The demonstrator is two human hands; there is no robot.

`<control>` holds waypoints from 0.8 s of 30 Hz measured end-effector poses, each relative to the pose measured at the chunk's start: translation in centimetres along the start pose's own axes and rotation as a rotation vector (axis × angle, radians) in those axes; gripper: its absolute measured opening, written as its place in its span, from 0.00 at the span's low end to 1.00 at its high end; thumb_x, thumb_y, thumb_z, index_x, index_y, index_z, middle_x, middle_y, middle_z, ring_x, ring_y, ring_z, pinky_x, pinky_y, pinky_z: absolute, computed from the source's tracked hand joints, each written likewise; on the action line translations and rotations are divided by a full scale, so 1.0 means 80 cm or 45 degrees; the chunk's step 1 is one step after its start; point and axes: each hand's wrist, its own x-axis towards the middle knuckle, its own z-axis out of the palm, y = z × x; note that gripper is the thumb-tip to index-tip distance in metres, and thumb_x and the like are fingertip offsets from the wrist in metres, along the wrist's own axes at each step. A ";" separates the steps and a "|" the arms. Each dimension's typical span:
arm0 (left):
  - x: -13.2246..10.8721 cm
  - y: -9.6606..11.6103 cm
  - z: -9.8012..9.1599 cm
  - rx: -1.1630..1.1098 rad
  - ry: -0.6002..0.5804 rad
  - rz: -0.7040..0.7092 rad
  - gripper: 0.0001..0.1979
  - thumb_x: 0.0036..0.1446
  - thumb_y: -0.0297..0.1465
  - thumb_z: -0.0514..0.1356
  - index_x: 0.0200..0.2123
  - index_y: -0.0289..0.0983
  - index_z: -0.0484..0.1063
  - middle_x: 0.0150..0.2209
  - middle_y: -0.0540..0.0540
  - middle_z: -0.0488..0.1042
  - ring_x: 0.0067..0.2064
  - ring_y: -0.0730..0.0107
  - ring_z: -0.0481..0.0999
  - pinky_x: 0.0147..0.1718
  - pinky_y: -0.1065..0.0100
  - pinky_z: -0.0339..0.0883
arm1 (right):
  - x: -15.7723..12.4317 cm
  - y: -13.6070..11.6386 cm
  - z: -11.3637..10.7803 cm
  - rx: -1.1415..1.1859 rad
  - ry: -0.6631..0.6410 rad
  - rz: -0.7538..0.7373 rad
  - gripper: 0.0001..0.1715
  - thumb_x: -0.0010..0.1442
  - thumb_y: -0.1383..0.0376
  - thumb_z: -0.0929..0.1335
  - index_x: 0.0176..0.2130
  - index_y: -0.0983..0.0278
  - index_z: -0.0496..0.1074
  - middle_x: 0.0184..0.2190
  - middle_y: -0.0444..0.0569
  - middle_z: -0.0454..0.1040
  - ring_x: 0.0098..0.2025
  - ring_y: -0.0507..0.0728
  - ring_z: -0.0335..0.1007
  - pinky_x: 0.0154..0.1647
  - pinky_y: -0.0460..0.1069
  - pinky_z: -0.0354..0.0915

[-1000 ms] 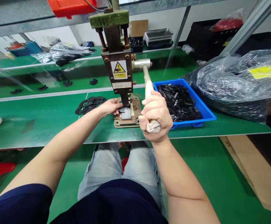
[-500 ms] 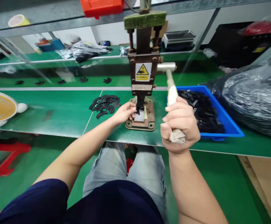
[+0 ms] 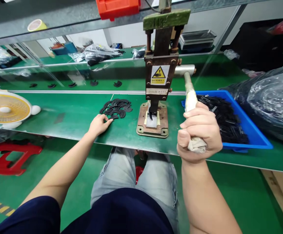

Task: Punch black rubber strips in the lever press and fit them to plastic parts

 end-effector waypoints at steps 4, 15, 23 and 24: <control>0.002 0.005 0.009 0.016 -0.078 0.060 0.17 0.67 0.44 0.66 0.29 0.43 0.69 0.41 0.42 0.78 0.49 0.53 0.78 0.47 0.59 0.69 | 0.001 0.002 -0.005 -0.002 -0.091 -0.022 0.25 0.60 0.51 0.76 0.23 0.59 0.65 0.23 0.40 0.73 0.34 0.56 0.78 0.53 0.67 0.78; 0.029 0.010 -0.003 -0.148 -0.314 0.205 0.19 0.61 0.47 0.70 0.49 0.43 0.78 0.43 0.45 0.80 0.43 0.59 0.79 0.42 0.62 0.70 | 0.003 0.002 -0.010 0.010 -0.155 -0.066 0.17 0.60 0.56 0.74 0.28 0.59 0.66 0.26 0.40 0.74 0.36 0.56 0.78 0.54 0.66 0.78; 0.040 0.017 0.003 -0.190 -0.510 0.332 0.17 0.60 0.41 0.70 0.48 0.37 0.83 0.38 0.44 0.79 0.33 0.64 0.75 0.37 0.62 0.69 | 0.004 -0.005 -0.008 0.010 -0.170 -0.035 0.18 0.62 0.56 0.75 0.29 0.59 0.67 0.26 0.40 0.73 0.37 0.57 0.78 0.56 0.68 0.77; 0.039 0.017 0.005 -0.231 -0.507 0.305 0.17 0.59 0.40 0.71 0.48 0.37 0.82 0.37 0.46 0.79 0.31 0.66 0.74 0.35 0.63 0.68 | 0.004 -0.006 -0.007 0.016 -0.149 -0.036 0.19 0.63 0.55 0.75 0.28 0.59 0.66 0.26 0.41 0.73 0.37 0.56 0.78 0.56 0.67 0.77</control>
